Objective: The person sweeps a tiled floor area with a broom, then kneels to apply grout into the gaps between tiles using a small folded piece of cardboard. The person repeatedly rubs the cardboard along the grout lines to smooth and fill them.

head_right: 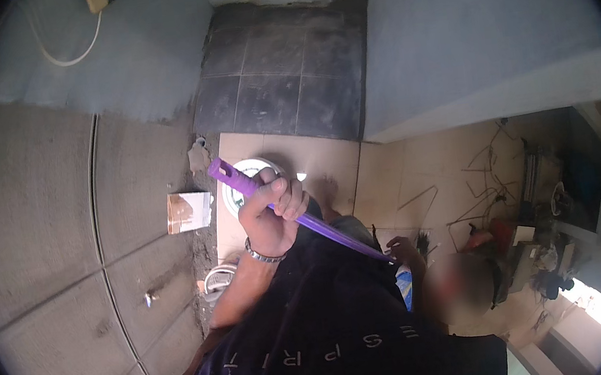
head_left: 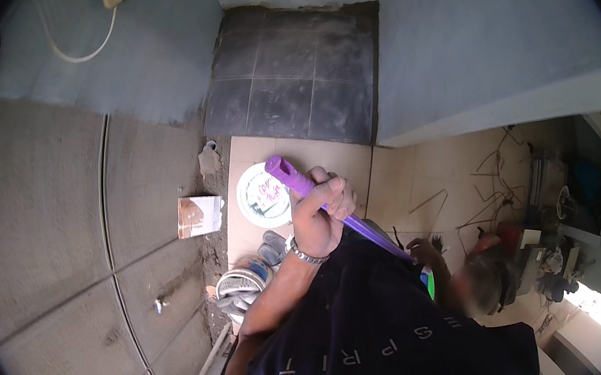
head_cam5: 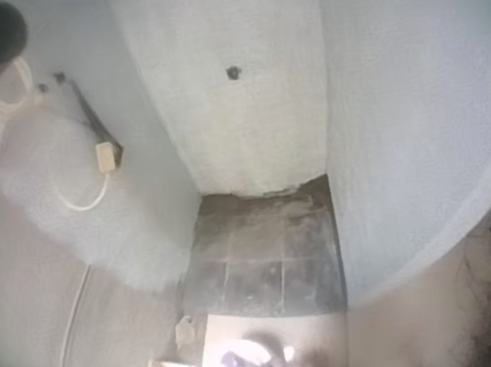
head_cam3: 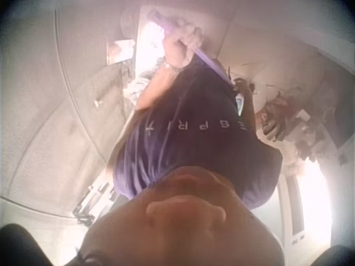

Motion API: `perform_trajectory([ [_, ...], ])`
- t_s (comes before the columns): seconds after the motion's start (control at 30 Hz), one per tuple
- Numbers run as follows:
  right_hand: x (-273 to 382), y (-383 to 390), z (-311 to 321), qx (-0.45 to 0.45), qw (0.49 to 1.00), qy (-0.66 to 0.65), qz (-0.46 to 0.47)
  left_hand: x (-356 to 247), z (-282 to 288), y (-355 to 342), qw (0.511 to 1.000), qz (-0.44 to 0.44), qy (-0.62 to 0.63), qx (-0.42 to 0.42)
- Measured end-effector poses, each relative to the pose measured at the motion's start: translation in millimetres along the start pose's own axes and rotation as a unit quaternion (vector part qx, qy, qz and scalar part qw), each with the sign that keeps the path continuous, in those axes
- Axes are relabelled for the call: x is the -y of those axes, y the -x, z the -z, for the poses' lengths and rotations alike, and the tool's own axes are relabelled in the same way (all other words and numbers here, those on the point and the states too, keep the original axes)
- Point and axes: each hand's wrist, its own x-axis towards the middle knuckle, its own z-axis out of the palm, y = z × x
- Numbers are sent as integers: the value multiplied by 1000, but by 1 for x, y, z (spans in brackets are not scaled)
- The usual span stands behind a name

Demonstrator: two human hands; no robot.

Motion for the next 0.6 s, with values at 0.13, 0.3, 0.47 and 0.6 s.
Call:
perform_trajectory([
  [0.13,53,-31,-1,60,988,84,114,-23,-15,-72,1000,7,13,5],
  [0.3,145,-77,-5,8,999,-42,10,-53,-26,-166,999,37,3,18],
  [0.47,267,-160,-42,4,981,83,175,-112,-19,-275,994,3,-84,65],
  [0.6,414,-193,-90,1,981,-53,184,-195,-19,-340,990,-78,-117,-17],
])
